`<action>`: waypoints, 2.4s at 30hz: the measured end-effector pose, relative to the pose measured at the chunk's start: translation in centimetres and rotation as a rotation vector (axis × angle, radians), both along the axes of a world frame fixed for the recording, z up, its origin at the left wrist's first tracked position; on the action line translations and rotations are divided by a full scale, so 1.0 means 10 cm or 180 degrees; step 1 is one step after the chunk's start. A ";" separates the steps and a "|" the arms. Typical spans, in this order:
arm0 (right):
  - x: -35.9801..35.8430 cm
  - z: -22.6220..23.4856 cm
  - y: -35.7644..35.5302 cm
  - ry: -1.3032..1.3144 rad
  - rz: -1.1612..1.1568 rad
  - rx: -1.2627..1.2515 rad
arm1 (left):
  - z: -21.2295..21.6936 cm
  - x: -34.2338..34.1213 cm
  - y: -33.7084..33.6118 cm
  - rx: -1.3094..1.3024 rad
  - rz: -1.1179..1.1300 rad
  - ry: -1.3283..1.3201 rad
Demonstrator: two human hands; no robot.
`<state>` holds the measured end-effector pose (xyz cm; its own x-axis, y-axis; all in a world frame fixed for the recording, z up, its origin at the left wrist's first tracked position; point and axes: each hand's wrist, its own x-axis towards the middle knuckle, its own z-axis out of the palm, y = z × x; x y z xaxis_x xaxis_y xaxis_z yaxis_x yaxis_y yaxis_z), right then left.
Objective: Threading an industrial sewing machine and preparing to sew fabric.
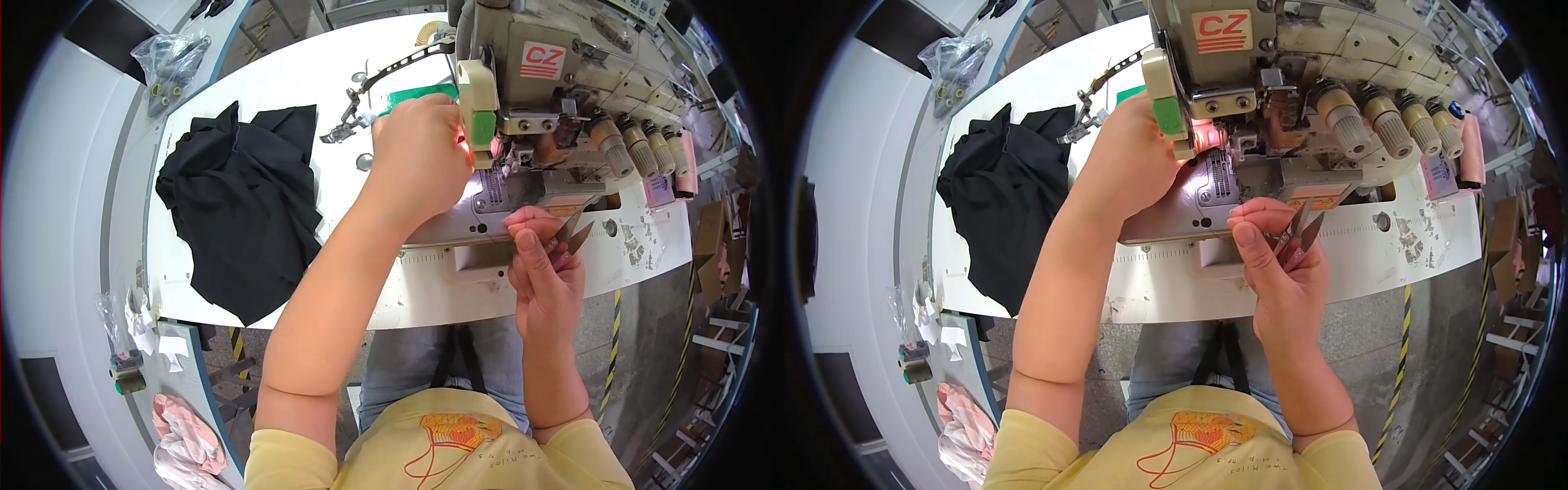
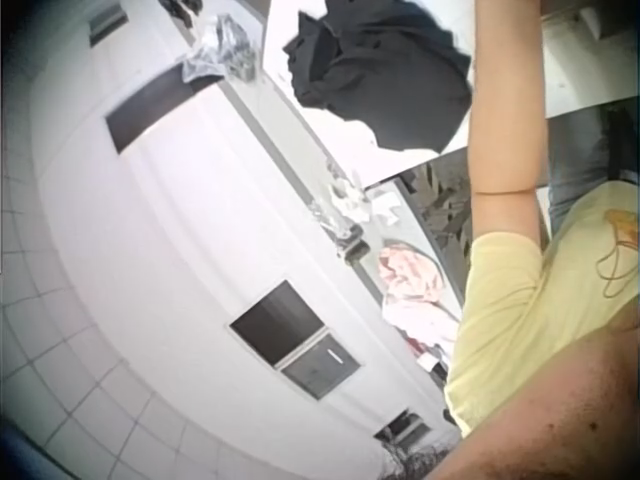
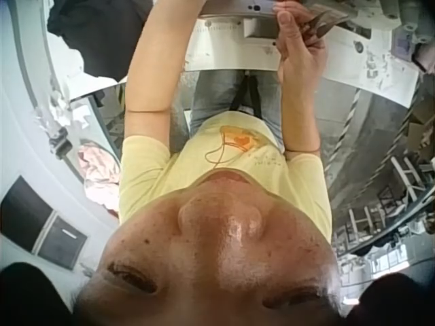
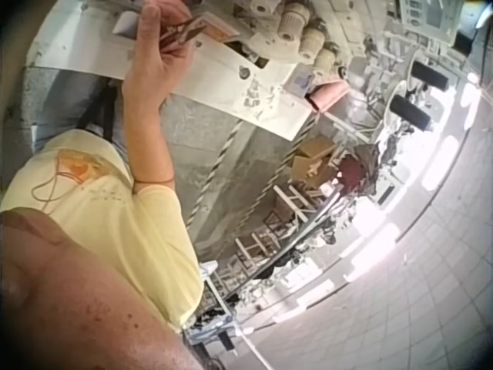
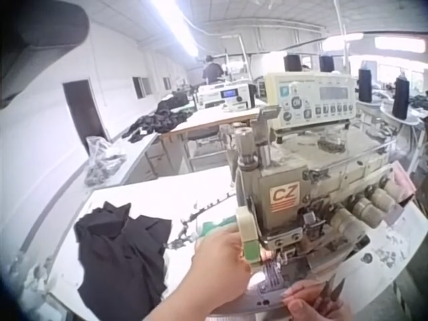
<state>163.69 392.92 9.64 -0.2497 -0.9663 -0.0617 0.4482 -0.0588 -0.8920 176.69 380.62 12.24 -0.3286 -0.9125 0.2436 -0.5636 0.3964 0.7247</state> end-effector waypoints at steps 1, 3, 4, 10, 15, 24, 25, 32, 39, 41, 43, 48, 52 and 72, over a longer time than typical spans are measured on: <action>0.00 0.00 0.00 -0.0001 -0.0013 0.0010 | -0.01 0.00 -0.01 0.0031 0.0014 0.0031; 0.00 0.00 0.00 0.0018 -0.0001 0.0009 | 0.01 0.00 -0.02 0.0011 0.0018 -0.0075; 0.00 0.00 0.00 0.0038 0.0010 0.0014 | 0.01 0.00 -0.02 -0.0002 0.0021 -0.0181; 0.01 0.00 0.00 0.0032 -0.0062 0.0030 | 0.01 0.00 -0.05 -0.0003 -0.0061 -0.0209; 0.02 0.00 -0.01 -0.0029 -0.0073 0.0074 | 0.05 0.01 -0.04 0.0219 -0.0086 -0.0215; 0.02 0.01 -0.01 -0.0039 -0.0065 0.0076 | 0.12 0.01 -0.02 0.0395 -0.0092 -0.0324; 0.02 0.01 -0.01 -0.0026 -0.0071 0.0084 | 0.10 0.01 -0.03 0.0398 -0.0101 -0.0285; 0.05 0.00 -0.03 0.0690 -0.0218 0.0094 | 0.10 0.05 0.10 -0.0373 -0.0195 -0.0570; 0.07 0.02 -0.18 0.1594 -0.0483 -0.0431 | 0.03 0.25 0.31 -0.0792 0.0402 0.0176; 0.08 0.02 -0.23 0.1727 -0.0548 -0.0551 | 0.05 0.33 0.34 -0.0164 0.0376 0.1037; 0.10 0.04 -0.29 0.2197 -0.0722 -0.0772 | 0.10 0.37 0.41 0.0601 0.0382 0.1646; 0.10 0.10 -0.40 0.2779 -0.1060 -0.1015 | 0.26 0.38 0.57 0.2090 0.0104 0.3588; 0.10 0.10 -0.43 0.3112 -0.1223 -0.1057 | 0.15 0.51 0.70 0.0780 0.0314 0.1510; -0.08 -0.05 0.00 0.2458 -0.0904 -0.0811 | 0.15 0.17 0.38 -0.0381 0.0391 0.0497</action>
<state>162.88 392.91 9.17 -0.3670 -0.8222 0.4352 -0.3406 -0.3165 -0.8853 178.41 384.44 13.74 -0.1665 -0.9049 0.3918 -0.4975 0.4201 0.7589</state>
